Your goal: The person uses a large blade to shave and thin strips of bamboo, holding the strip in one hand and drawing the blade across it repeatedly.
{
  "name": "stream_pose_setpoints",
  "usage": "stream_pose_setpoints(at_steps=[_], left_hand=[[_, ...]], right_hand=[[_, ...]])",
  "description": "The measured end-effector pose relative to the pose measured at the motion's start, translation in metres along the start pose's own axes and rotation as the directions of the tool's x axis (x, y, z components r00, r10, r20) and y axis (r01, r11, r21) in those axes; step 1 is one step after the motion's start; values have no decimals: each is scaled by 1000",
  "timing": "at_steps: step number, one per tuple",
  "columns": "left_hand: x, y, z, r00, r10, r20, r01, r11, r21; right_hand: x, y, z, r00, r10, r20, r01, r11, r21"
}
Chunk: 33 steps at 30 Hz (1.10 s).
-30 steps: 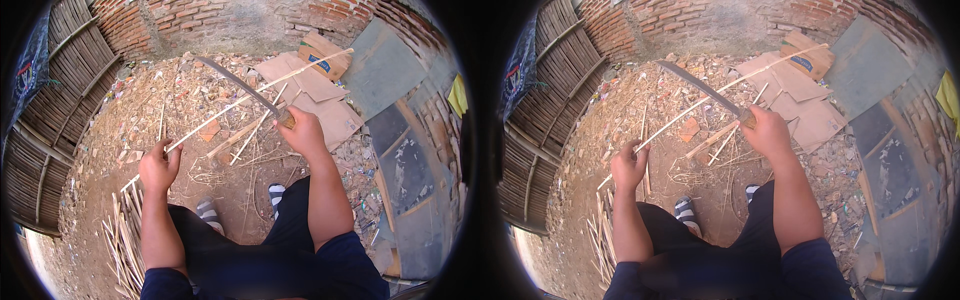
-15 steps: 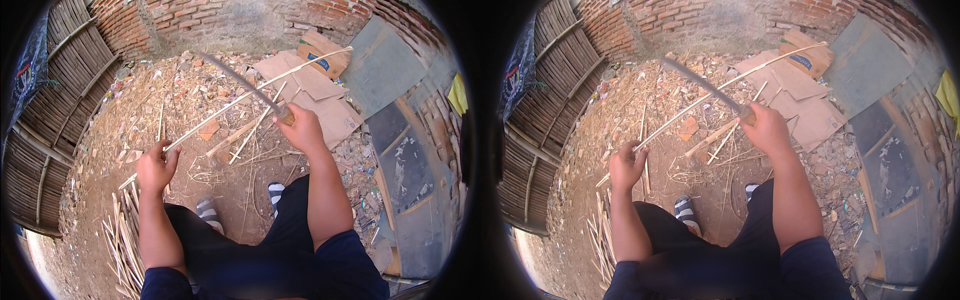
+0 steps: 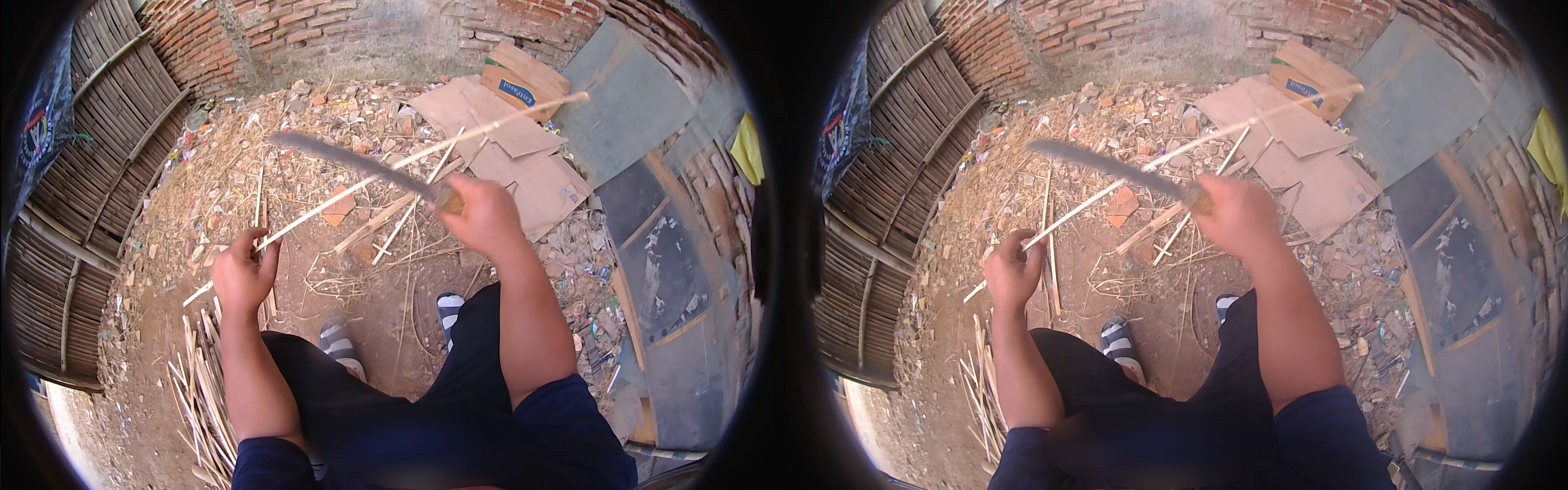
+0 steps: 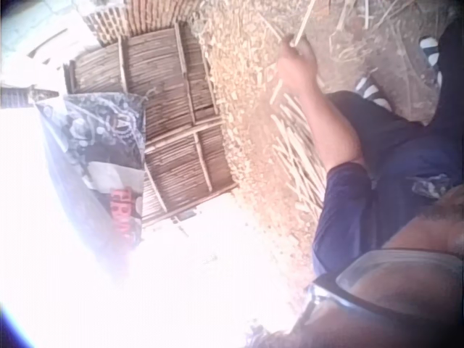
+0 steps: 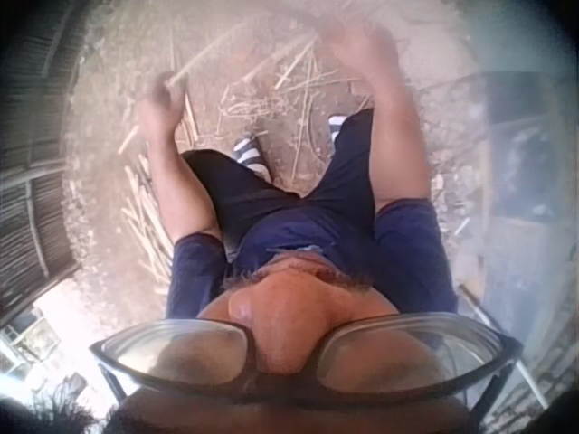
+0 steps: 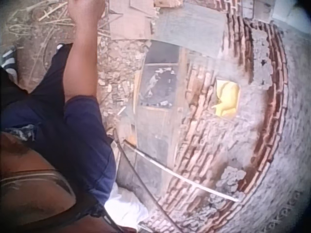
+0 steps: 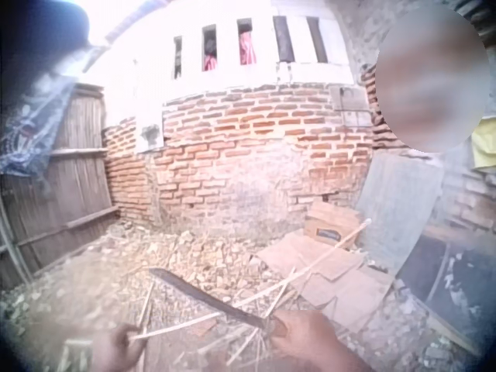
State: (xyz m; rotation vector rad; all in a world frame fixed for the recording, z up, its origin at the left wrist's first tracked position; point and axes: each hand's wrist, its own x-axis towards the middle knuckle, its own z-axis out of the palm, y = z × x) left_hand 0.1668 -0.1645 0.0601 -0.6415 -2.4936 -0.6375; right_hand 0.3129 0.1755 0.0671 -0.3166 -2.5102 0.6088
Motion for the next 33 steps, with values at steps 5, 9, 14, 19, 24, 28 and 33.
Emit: stream_pose_setpoints(at_steps=[5,9,14,19,24,28,33], left_hand=[[3,-5,-2,1000,-29,-3,29,1000,-7],[2,5,-2,998,-40,53,44,997,-63],[2,2,1,995,-17,97,31,989,-143],[1,4,-5,999,19,42,-15,996,-88],[5,0,-5,998,-15,57,20,996,-85],[4,-2,-2,998,-12,55,16,997,-76],[1,6,0,995,-35,97,47,990,-132]], right_hand=[[10,20,-12,967,227,-116,-213,969,124],[0,6,-2,995,35,-89,-27,995,93],[-16,-28,13,955,-296,22,296,955,-13],[-2,-5,6,992,-126,-17,126,990,59],[7,21,-6,992,83,-93,-75,993,91],[0,8,-4,999,35,-37,-34,999,38],[-4,-3,5,993,-120,7,120,993,4]])
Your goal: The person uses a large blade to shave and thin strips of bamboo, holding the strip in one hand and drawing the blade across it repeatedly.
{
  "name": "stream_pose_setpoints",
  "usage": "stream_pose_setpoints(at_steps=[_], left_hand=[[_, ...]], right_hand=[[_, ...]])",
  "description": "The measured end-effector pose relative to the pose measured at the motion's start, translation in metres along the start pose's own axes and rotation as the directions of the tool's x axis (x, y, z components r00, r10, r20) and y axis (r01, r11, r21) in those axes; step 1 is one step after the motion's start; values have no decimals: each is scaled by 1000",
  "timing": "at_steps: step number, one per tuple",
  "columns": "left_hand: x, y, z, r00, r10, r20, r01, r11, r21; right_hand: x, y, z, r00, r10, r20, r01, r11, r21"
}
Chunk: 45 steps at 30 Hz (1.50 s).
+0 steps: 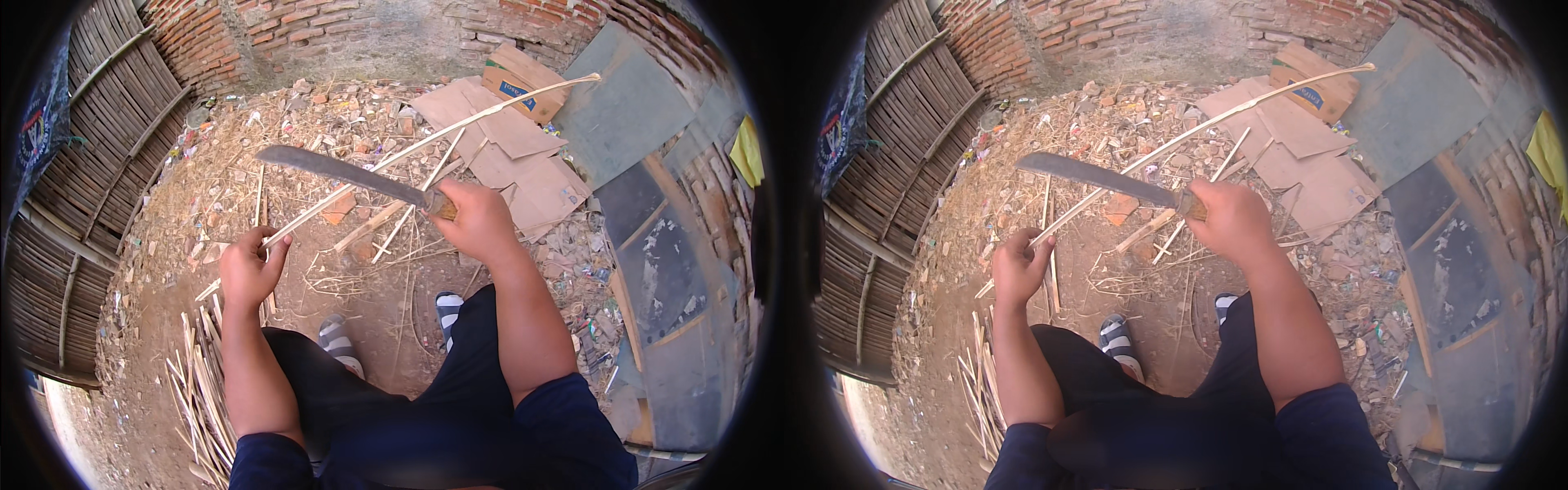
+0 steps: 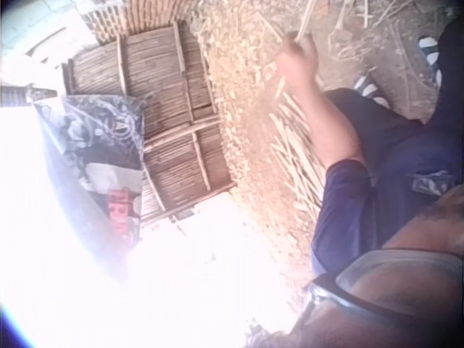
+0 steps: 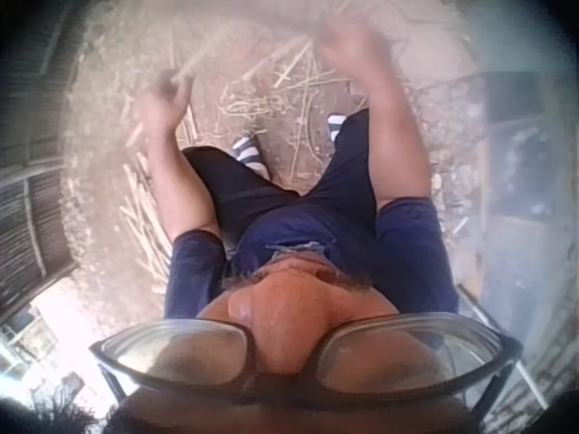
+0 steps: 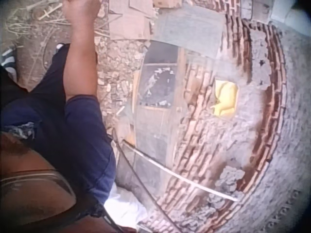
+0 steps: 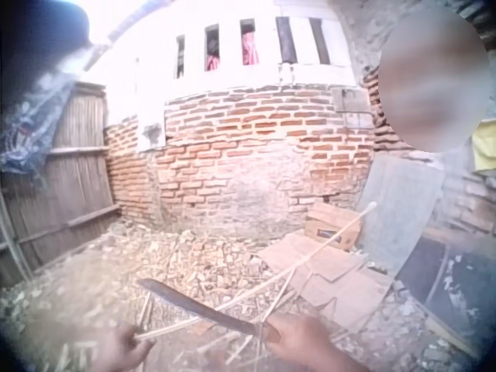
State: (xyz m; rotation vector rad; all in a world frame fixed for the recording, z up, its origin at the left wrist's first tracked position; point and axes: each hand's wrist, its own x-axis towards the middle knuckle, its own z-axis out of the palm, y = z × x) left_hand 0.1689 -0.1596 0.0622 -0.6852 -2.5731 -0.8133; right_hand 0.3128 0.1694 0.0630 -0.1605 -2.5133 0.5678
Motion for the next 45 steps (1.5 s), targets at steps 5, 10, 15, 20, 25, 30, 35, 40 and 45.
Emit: stream_pose_setpoints(at_steps=[5,10,15,20,25,30,35,40,45], left_hand=[[-1,3,-1,1000,-13,23,13,1000,-7],[1,4,0,1000,2,20,-3,999,34],[0,0,1,1000,-4,13,4,1000,30],[2,0,0,999,-20,27,19,1000,24],[2,-2,0,1000,-7,3,7,1000,24],[1,-2,-1,1000,-16,-12,16,1000,10],[1,1,-2,1000,-19,-13,19,1000,17],[1,2,-3,1000,-22,-12,23,1000,21],[2,1,-3,999,-32,5,31,999,33]], right_hand=[[0,-11,-4,1000,-11,18,12,999,-43],[-2,-6,-2,1000,17,2,-17,1000,-4],[0,-3,-1,999,28,-21,-28,999,23],[1,-2,-6,998,50,-34,-50,999,18],[2,-1,-10,994,95,-55,-93,995,38],[3,4,-15,988,139,-68,-137,990,23],[5,10,-15,990,122,-67,-123,992,-7],[4,12,-15,991,111,-73,-112,994,-7],[4,13,-16,991,108,-81,-108,994,-3]])
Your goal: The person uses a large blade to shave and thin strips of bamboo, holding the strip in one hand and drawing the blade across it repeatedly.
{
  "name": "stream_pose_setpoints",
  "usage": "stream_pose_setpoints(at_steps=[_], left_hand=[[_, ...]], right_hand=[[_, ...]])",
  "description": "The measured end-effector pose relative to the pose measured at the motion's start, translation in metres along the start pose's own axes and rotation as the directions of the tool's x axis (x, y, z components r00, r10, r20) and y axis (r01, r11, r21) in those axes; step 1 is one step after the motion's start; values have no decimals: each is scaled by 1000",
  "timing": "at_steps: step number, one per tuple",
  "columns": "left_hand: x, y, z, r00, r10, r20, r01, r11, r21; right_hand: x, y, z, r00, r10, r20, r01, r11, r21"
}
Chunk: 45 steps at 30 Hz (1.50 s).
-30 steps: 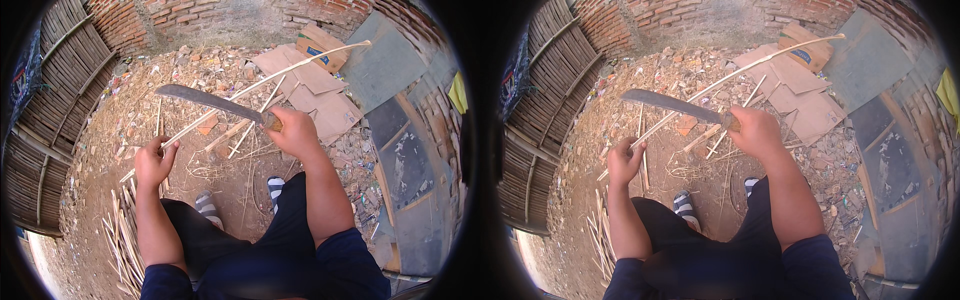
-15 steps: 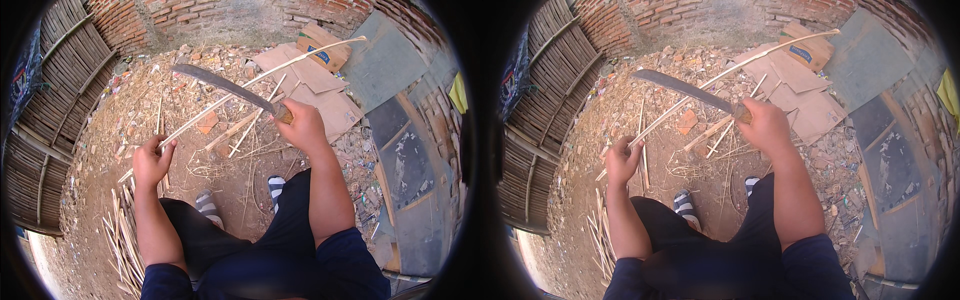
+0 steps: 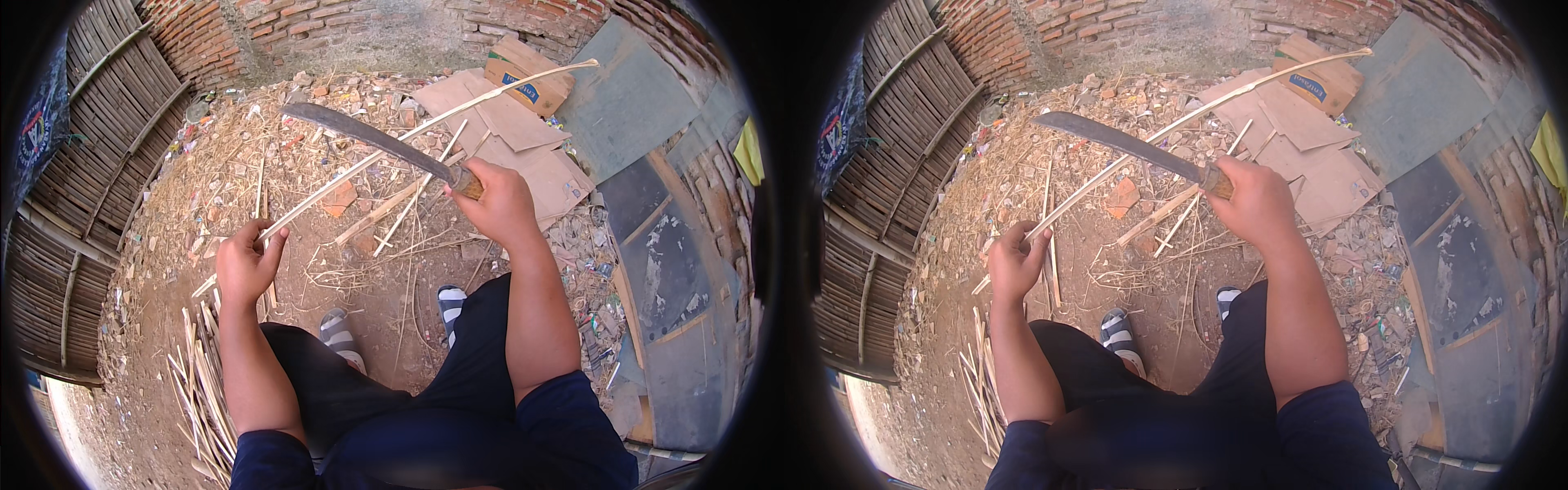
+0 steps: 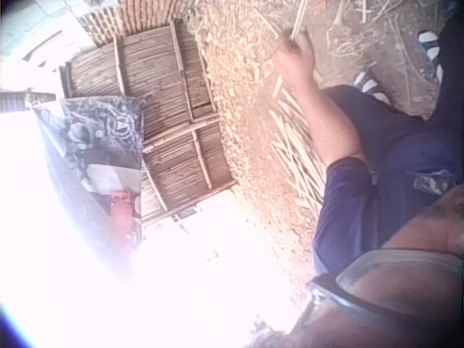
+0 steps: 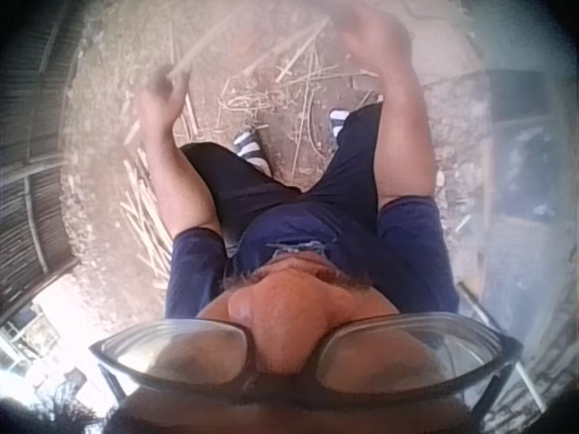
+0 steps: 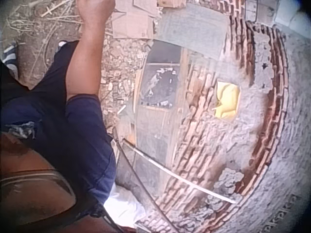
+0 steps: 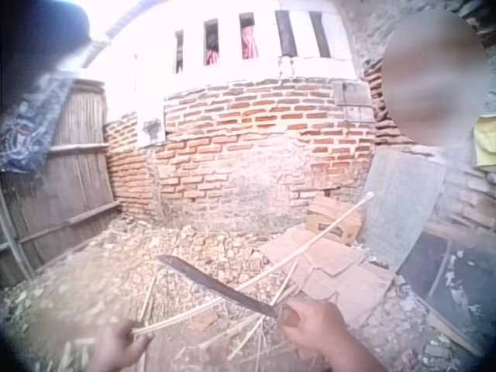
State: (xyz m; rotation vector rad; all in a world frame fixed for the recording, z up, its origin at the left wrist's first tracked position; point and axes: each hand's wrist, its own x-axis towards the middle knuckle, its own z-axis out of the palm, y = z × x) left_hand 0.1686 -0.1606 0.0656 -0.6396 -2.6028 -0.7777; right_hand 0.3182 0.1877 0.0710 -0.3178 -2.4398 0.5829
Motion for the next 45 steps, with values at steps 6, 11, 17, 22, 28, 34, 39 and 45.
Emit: stream_pose_setpoints(at_steps=[6,11,17,22,28,34,39,45], left_hand=[[0,-1,-1,1000,14,-4,-14,1000,1],[1,-6,-3,999,-33,-10,33,999,-1],[1,-6,-5,999,6,-46,-4,999,33],[1,-9,-3,999,-3,-39,4,1000,13],[2,-18,0,999,17,-46,-17,1000,-4],[2,-15,-1,999,-2,-46,1,1000,-14],[1,-14,-2,1000,22,-14,-22,1000,-6],[1,-7,5,996,14,84,-10,999,-48]], right_hand=[[1,1,-3,1000,18,20,-19,1000,23],[2,2,-6,996,91,8,-91,994,62],[2,9,-5,992,86,-97,-80,994,72],[0,3,-4,997,5,-82,-6,1000,-18],[9,34,-14,956,247,-159,-230,966,117],[2,23,-9,987,73,-142,-67,997,47],[13,40,-17,928,320,-190,-301,946,123],[1,10,1,992,8,-124,-2,999,51]])
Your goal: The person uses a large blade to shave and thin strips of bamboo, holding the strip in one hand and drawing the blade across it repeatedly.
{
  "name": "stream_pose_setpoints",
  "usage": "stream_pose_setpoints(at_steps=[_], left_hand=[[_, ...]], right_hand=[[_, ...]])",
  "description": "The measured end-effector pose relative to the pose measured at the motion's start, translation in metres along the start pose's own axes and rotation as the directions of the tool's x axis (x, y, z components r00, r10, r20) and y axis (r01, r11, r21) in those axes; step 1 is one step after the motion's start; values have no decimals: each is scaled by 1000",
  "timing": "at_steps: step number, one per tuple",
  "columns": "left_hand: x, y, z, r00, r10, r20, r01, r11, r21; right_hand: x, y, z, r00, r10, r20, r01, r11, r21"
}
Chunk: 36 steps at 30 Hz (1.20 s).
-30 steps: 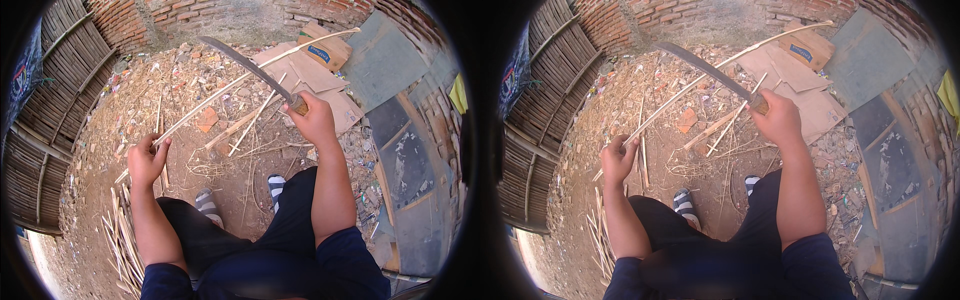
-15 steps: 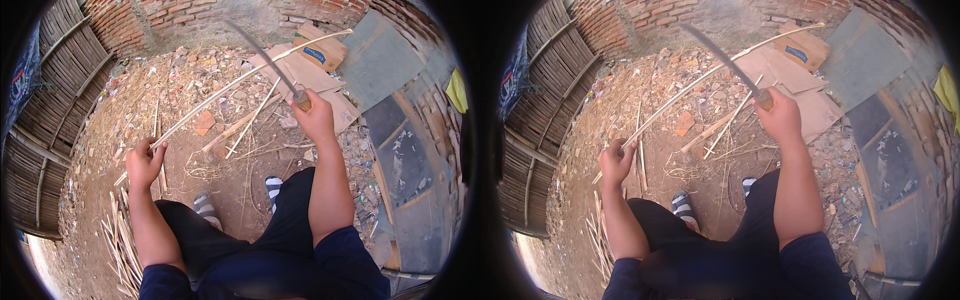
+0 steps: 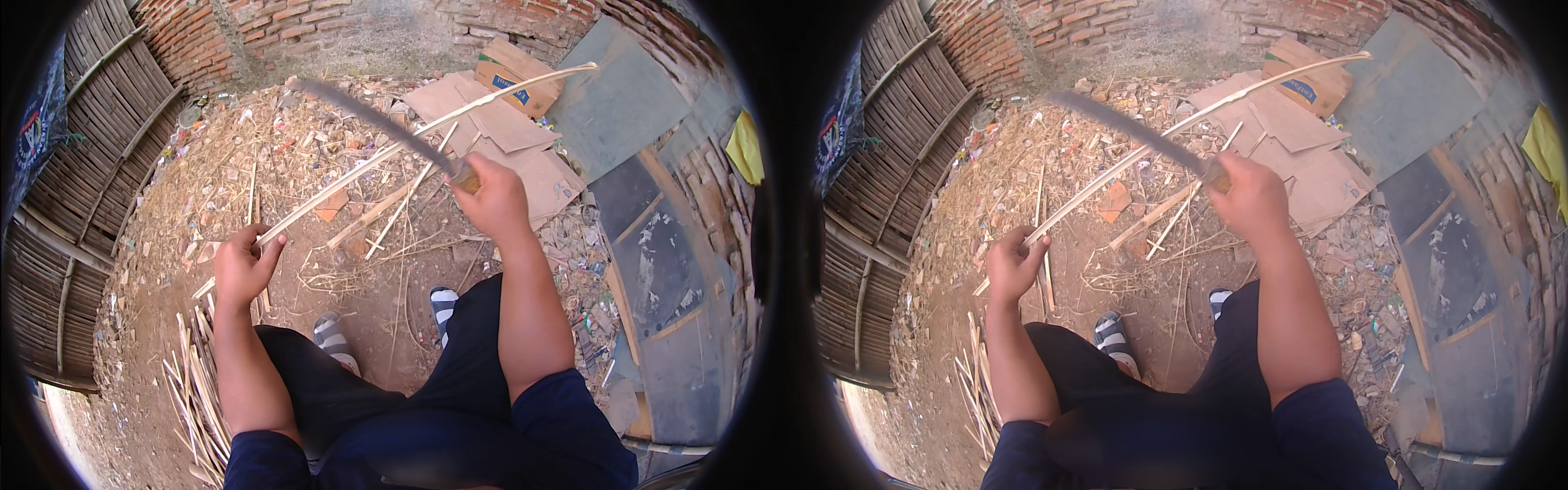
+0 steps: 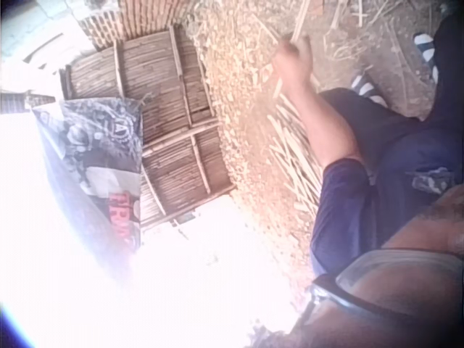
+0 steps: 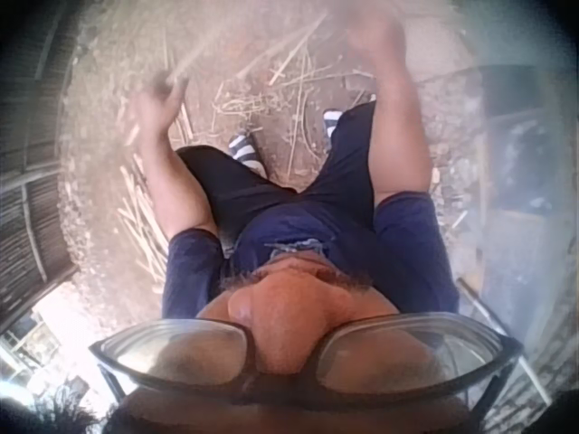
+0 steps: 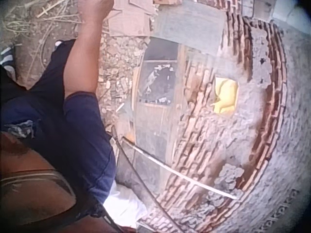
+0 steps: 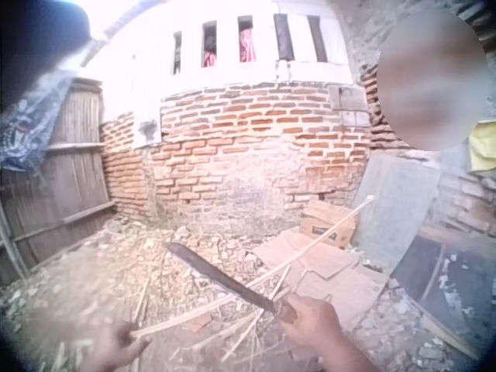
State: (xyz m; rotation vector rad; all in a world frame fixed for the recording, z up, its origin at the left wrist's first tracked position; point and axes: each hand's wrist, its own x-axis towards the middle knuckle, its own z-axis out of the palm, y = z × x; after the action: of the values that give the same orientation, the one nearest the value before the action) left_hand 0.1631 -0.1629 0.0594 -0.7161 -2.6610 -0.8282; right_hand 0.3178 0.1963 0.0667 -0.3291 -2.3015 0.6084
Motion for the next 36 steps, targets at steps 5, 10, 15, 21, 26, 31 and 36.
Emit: stream_pose_setpoints(at_steps=[5,10,15,21,26,31,36], left_hand=[[-1,0,-6,1000,-18,17,18,1000,-11],[-2,-5,-4,1000,-20,2,20,1000,12],[-1,5,-1,999,-30,28,31,999,-12],[-2,3,-3,998,10,-61,-7,998,56],[-3,-4,0,996,17,-92,-15,1000,21],[0,3,0,998,-2,-69,2,1000,-3],[-2,-3,0,991,30,-127,-29,1000,10]], right_hand=[[5,2,-1,1000,-1,15,2,995,-101],[17,23,-11,940,313,-134,-305,949,76],[1,-1,-1,998,66,-24,-67,998,-22],[15,16,1,995,88,-40,-92,991,-102],[17,27,-2,947,285,-149,-283,959,34],[1,-1,2,999,-31,-26,30,999,-44],[4,3,2,1000,-1,-13,0,996,-89]])
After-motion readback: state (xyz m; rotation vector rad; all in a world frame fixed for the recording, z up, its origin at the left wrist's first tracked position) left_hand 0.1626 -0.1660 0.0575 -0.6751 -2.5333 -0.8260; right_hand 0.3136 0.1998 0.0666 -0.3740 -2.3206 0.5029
